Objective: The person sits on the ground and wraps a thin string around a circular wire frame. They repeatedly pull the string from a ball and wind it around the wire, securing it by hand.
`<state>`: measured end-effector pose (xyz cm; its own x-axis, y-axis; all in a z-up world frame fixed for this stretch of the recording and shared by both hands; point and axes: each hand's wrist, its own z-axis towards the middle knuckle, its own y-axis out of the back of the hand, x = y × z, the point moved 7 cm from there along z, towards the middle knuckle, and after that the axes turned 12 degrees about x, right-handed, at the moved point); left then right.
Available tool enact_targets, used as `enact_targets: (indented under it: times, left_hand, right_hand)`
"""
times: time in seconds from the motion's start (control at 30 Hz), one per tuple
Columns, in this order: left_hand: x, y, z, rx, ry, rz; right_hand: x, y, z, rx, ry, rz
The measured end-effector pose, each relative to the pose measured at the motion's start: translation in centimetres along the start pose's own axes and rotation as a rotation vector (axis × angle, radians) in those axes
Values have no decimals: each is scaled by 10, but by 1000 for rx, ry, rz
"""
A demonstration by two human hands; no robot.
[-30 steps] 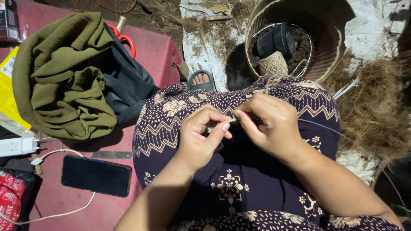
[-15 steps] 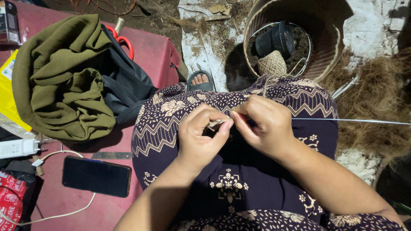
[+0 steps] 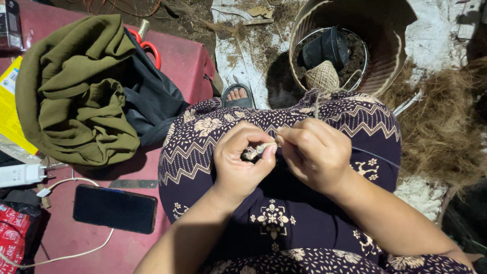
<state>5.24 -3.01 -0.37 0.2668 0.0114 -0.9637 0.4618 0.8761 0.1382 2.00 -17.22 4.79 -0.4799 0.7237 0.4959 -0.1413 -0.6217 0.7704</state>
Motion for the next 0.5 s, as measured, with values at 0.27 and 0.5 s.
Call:
enact_targets:
  times: [0.27, 0.5]
  left_hand:
    - [-5, 3, 2, 46, -108, -80]
    - [-3, 4, 5, 54, -98, -133]
  right_hand:
    - [-6, 12, -3, 52, -145, 172]
    - [-24, 6, -2, 145, -407, 332]
